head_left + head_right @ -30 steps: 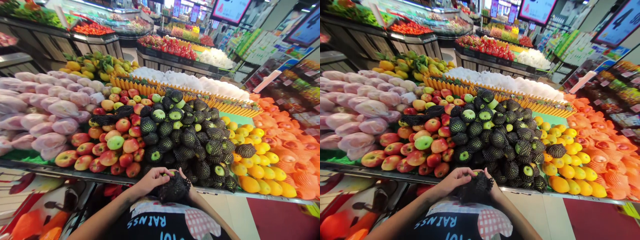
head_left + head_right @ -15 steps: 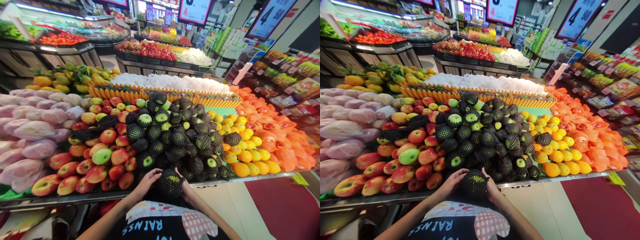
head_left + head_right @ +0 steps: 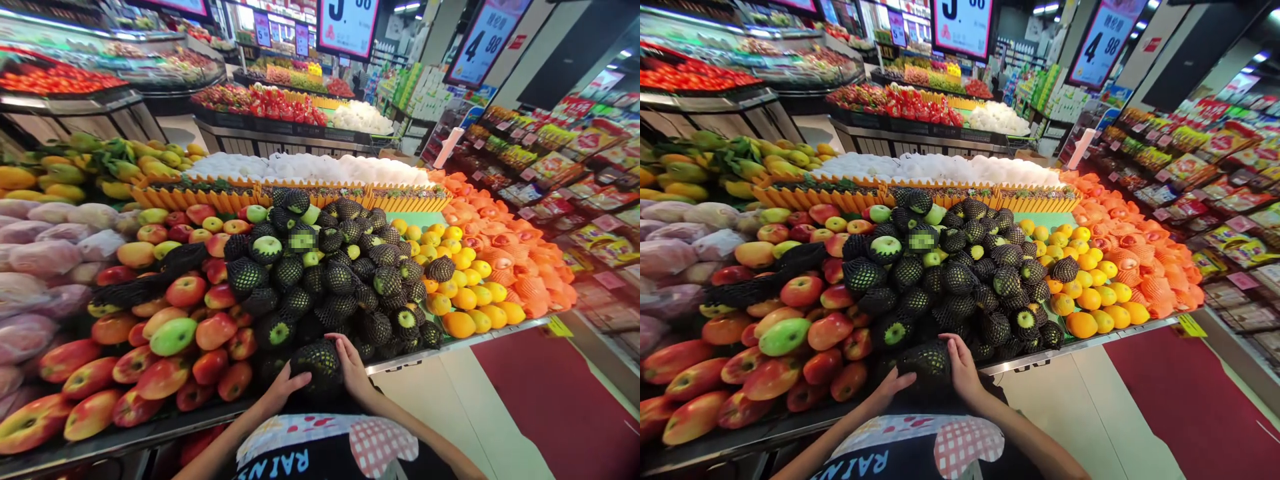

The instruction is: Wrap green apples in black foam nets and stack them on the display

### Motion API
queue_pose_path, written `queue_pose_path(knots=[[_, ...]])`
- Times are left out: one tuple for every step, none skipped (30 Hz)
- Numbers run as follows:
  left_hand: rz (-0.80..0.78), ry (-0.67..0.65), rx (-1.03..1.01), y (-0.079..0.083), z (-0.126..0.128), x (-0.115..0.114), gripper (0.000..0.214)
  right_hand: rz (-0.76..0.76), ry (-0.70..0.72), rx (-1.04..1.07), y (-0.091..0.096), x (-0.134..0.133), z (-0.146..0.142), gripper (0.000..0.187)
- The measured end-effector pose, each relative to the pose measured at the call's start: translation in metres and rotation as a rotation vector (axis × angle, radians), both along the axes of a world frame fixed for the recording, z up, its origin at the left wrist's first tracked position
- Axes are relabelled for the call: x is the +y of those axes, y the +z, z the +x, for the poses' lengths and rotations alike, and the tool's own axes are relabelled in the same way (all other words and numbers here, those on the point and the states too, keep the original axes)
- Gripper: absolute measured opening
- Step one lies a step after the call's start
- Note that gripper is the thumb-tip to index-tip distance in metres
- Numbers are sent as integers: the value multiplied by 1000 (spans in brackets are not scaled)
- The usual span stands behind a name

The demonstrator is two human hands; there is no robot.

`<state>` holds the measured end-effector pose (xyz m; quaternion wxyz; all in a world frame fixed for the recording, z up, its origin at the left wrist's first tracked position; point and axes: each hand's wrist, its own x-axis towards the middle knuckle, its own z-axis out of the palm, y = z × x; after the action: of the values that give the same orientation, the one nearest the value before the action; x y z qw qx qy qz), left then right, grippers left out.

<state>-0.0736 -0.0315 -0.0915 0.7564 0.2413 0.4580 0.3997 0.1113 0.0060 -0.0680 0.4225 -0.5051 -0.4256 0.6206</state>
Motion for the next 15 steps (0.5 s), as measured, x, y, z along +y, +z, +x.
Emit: queue_pose_path(knots=[[-24, 33, 4, -3, 1, -3, 86, 30, -7, -29, 1, 0, -1, 50], [-46, 60, 0, -5, 1, -5, 84, 54, -7, -53, 2, 1, -2, 50], [-63, 82, -10, -8, 2, -7, 83, 73, -2, -75, 3, 2, -2, 49], [-73, 97, -25, -9, 3, -8, 83, 85, 6, -93, 4, 2, -2, 48], [-79, 108, -35, -11, 3, -8, 85, 97, 22, -112, 5, 2, -1, 48], [-77, 122, -37, -12, 5, -7, 88, 117, 46, -131, 6, 2, 1, 50], [-67, 139, -20, -13, 6, -6, 92, 149, 80, -147, 8, 2, 3, 55], [-50, 156, 15, -14, 7, -4, 96, 190, 124, -158, 11, 2, 5, 61], [-26, 167, 65, -15, 8, -2, 99, 233, 183, -159, 14, 2, 6, 69], [1, 172, 117, -16, 9, 1, 100, 260, 257, -147, 17, 3, 7, 77], [30, 175, 162, -18, 10, 2, 100, 257, 332, -119, 21, 4, 7, 83], [61, 177, 188, -18, 11, 4, 101, 219, 393, -83, 24, 7, 7, 87], [90, 173, 193, -19, 11, 4, 101, 162, 439, -52, 27, 11, 6, 88], [120, 162, 177, -19, 10, 5, 101, 104, 463, -32, 30, 16, 5, 86], [149, 149, 153, -18, 10, 5, 103, 47, 465, -19, 32, 21, 4, 83]])
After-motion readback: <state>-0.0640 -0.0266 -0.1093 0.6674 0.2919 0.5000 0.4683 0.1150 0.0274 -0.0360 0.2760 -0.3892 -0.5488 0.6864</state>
